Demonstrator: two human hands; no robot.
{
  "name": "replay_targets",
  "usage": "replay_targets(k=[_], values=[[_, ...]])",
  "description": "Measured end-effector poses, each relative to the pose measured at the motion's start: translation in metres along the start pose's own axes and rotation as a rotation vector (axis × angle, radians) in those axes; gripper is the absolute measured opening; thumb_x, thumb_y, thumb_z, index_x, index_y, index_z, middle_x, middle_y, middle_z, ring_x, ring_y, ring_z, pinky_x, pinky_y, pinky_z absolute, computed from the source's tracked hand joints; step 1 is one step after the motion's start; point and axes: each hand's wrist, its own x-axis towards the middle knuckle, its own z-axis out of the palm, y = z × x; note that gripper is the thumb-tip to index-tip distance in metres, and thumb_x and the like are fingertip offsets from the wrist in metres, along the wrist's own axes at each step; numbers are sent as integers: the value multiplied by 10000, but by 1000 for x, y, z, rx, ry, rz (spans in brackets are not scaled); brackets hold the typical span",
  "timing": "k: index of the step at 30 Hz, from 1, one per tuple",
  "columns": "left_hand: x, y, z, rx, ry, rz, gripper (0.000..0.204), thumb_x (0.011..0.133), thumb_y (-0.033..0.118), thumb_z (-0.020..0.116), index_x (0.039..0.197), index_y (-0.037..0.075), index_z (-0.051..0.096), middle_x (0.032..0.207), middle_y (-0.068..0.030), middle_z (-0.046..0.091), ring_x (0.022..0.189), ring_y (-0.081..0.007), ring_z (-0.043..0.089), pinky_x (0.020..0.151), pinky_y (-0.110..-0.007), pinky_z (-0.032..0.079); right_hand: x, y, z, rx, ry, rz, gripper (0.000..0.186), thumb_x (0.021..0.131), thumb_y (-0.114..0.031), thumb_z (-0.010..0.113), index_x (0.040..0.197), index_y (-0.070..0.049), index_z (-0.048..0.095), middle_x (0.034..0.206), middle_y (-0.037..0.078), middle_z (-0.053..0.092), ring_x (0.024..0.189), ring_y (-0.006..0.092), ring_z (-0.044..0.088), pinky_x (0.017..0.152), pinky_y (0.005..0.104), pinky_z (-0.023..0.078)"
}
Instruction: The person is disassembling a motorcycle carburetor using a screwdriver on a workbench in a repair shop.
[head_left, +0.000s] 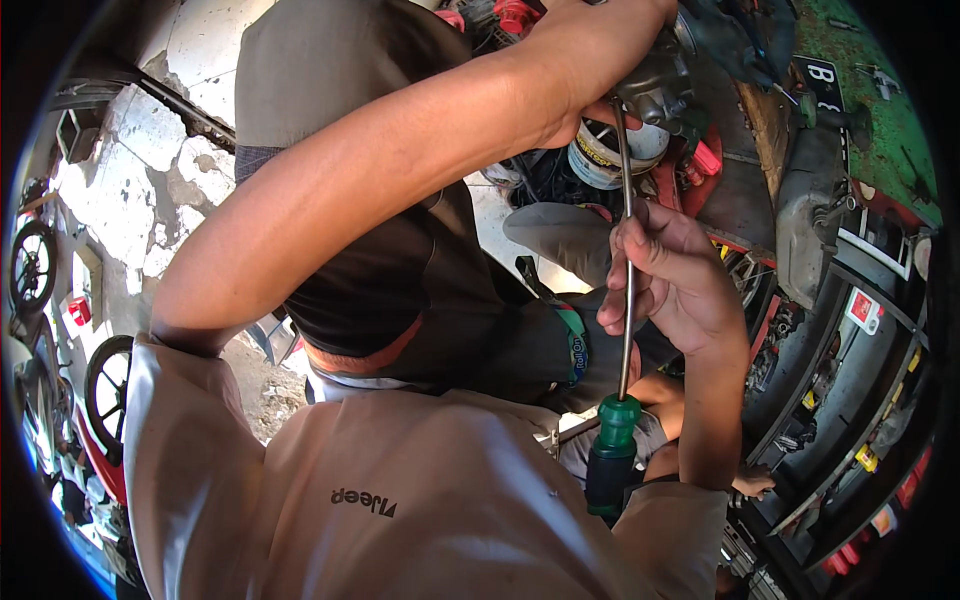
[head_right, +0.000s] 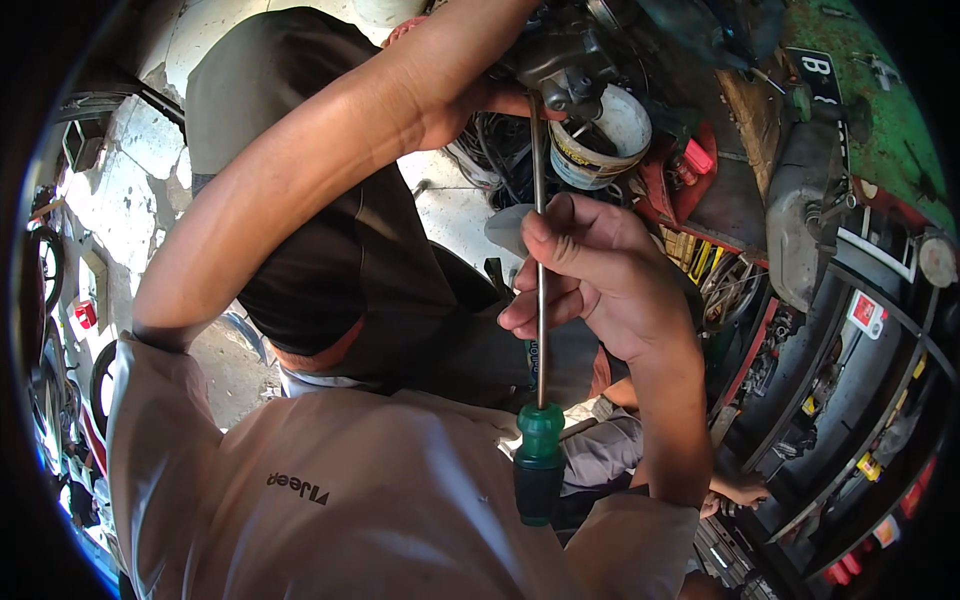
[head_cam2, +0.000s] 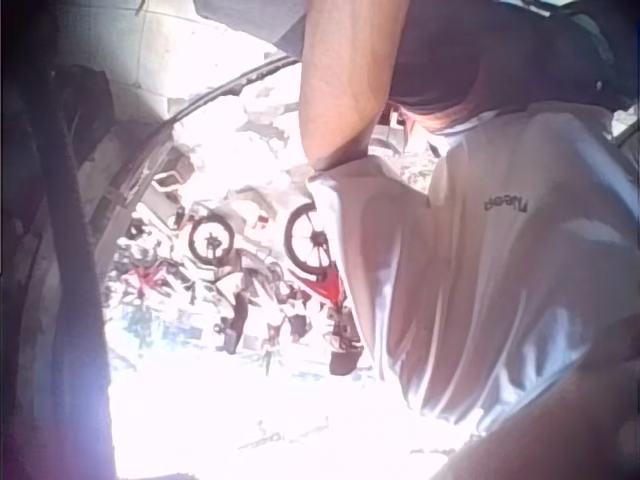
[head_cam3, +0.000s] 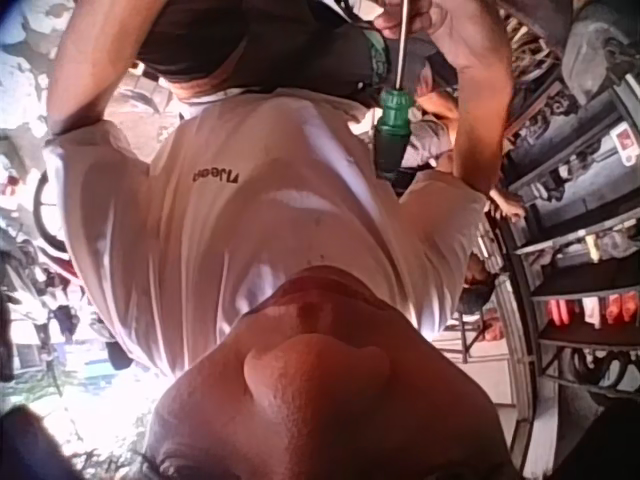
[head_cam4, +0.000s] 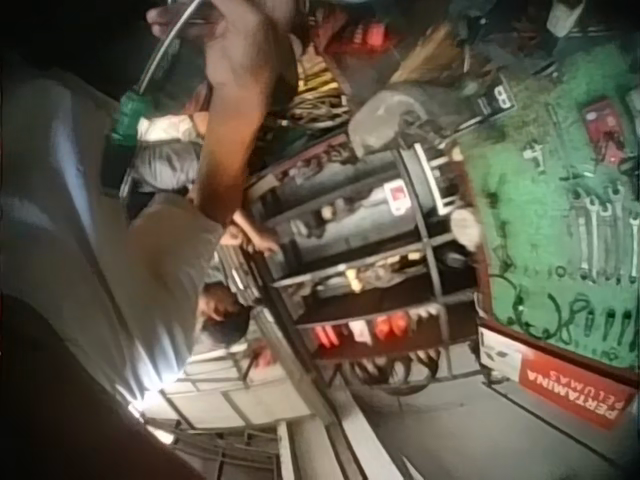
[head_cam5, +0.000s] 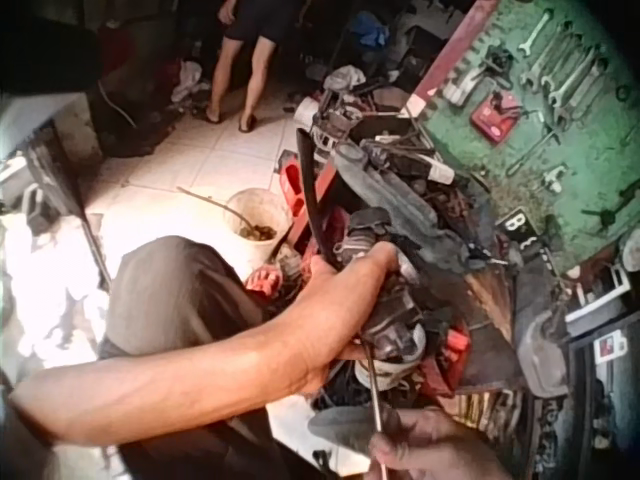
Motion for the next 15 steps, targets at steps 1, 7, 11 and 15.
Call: replay_targets(k=[1, 7, 11, 15], values=[[3, -3, -4, -19, -125, -50, 392, 871, 402, 506, 1017, 42, 453, 908, -93, 583, 645, -149, 608, 499, -276, 508, 3, 6, 1, 4, 6, -18, 194, 900, -196, 604, 904, -24, 513, 726, 91, 597, 625, 288, 679, 551, 371, 589], [5, -46, -8, 91, 101, -87, 605, 842, 406, 514, 1245, -21, 370, 1055, -175, 593, 867, -279, 628, 758, -418, 546, 16, 48, 17, 49, 36, -24, 188, 888, -149, 627, 923, -26, 489, 731, 75, 587, 648, 265, 682, 582, 370, 599], [8, -67, -18, 257, 126, -154, 607, 813, 461, 565, 1214, 41, 391, 1072, -120, 576, 894, -202, 618, 700, -345, 544, 17, 74, 16, 58, 49, -5, 195, 908, -181, 602, 942, -23, 492, 763, 84, 591, 668, 260, 681, 597, 362, 594], [4, -66, -26, 394, 159, -125, 640, 791, 456, 591, 1229, 41, 378, 1118, -131, 569, 907, -205, 618, 733, -353, 520, 16, 85, 15, 154, -1, -16, 279, 946, -231, 525, 1047, 29, 541, 840, 111, 610, 746, 272, 682, 672, 373, 589]])
